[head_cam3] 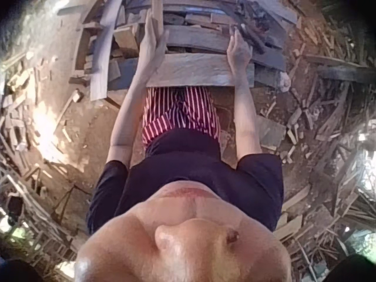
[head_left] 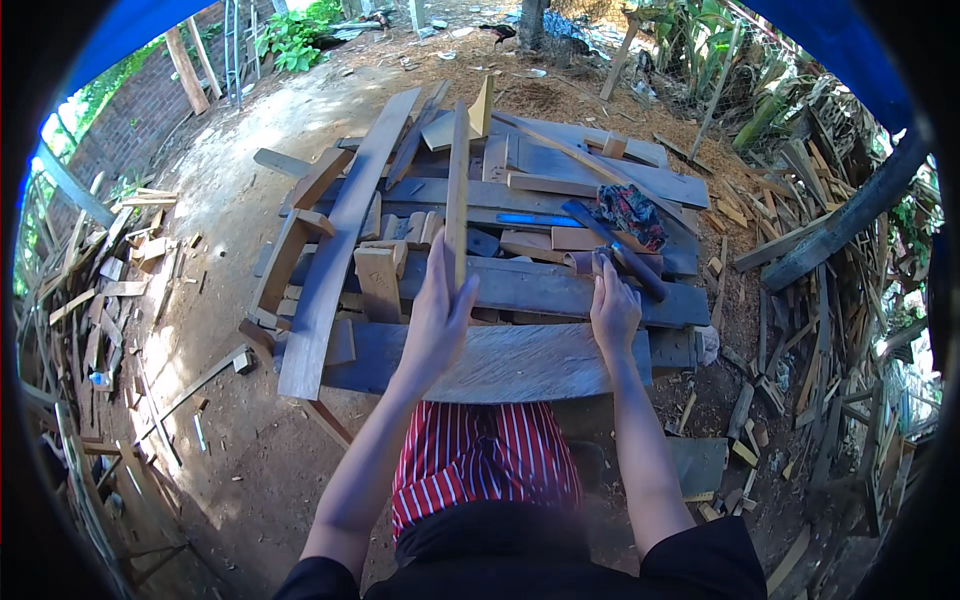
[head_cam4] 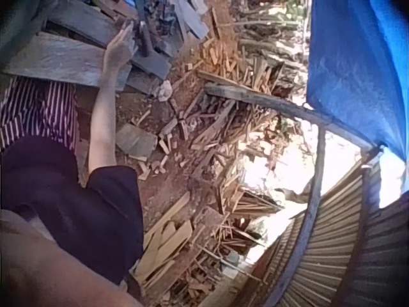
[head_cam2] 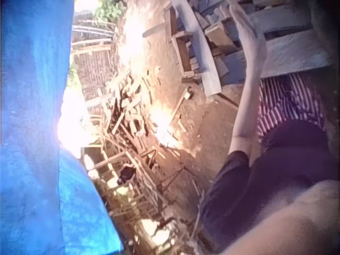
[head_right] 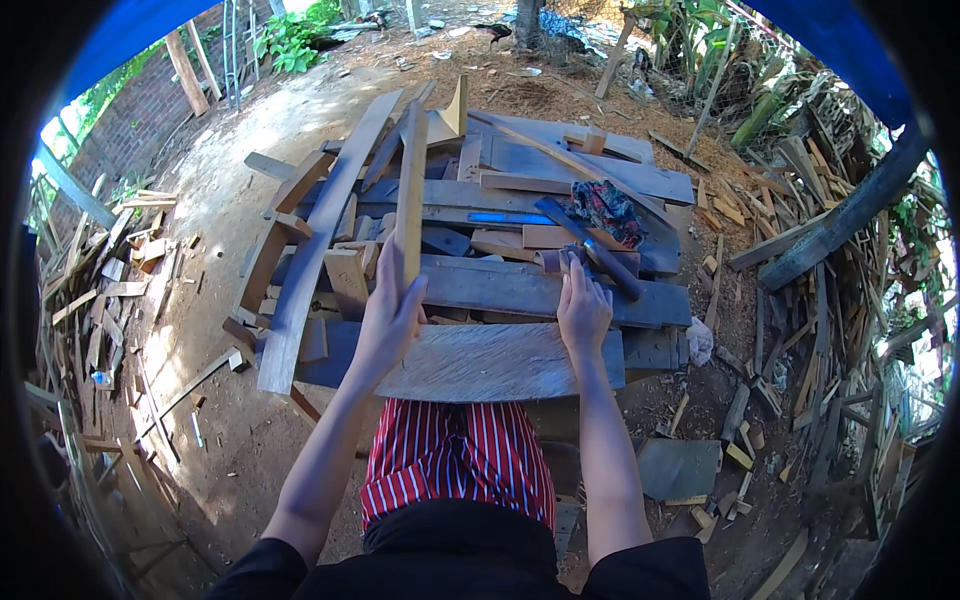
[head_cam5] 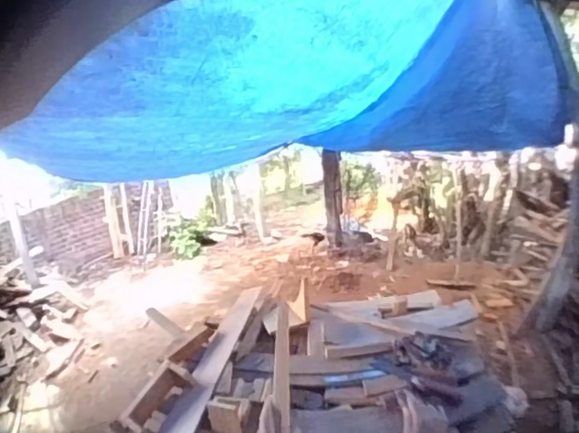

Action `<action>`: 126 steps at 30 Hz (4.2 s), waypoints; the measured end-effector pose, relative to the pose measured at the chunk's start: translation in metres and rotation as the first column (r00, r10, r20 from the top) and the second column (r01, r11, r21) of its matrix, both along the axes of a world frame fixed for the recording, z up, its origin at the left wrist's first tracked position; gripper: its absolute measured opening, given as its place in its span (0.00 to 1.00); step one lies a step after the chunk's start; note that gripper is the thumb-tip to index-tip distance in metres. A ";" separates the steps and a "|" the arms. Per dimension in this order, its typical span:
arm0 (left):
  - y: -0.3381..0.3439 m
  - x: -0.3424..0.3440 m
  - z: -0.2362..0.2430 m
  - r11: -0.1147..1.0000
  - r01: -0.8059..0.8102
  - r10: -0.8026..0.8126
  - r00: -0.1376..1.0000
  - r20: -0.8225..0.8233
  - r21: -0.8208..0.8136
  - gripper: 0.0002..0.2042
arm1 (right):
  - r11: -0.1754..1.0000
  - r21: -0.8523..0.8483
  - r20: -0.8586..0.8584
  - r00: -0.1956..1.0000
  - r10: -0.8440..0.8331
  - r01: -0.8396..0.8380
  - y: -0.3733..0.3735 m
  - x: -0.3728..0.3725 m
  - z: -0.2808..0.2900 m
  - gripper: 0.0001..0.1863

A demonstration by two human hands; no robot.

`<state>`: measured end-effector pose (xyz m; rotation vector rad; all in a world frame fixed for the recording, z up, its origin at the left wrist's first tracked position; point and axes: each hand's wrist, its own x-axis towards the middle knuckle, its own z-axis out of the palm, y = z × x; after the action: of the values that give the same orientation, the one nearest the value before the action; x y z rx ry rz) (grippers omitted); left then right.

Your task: Chisel a groove or mark into a piece of wood using a hand chisel and mallet.

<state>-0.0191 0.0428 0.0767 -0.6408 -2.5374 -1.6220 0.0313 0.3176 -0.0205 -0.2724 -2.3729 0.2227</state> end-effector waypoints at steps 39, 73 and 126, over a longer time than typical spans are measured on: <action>-0.079 0.029 -0.028 0.947 -0.045 -0.099 0.901 -0.422 -0.318 0.33 | 0.836 0.031 0.319 0.798 0.511 -0.548 -0.040 0.031 0.082 0.23; -0.004 0.027 -0.034 0.628 -0.291 -0.365 0.709 0.604 0.722 0.19 | 0.844 -0.518 0.291 0.899 0.327 -0.139 -0.127 0.160 0.033 0.31; 0.011 0.083 0.045 0.532 -0.014 -0.571 0.733 0.370 0.847 0.20 | 0.848 -0.499 0.192 0.932 0.307 -0.177 -0.104 0.158 0.008 0.23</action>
<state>0.0644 0.0543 0.1222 -0.4695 -1.5126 -3.2535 0.1895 0.2134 -0.0124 -0.2361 -2.5866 0.9564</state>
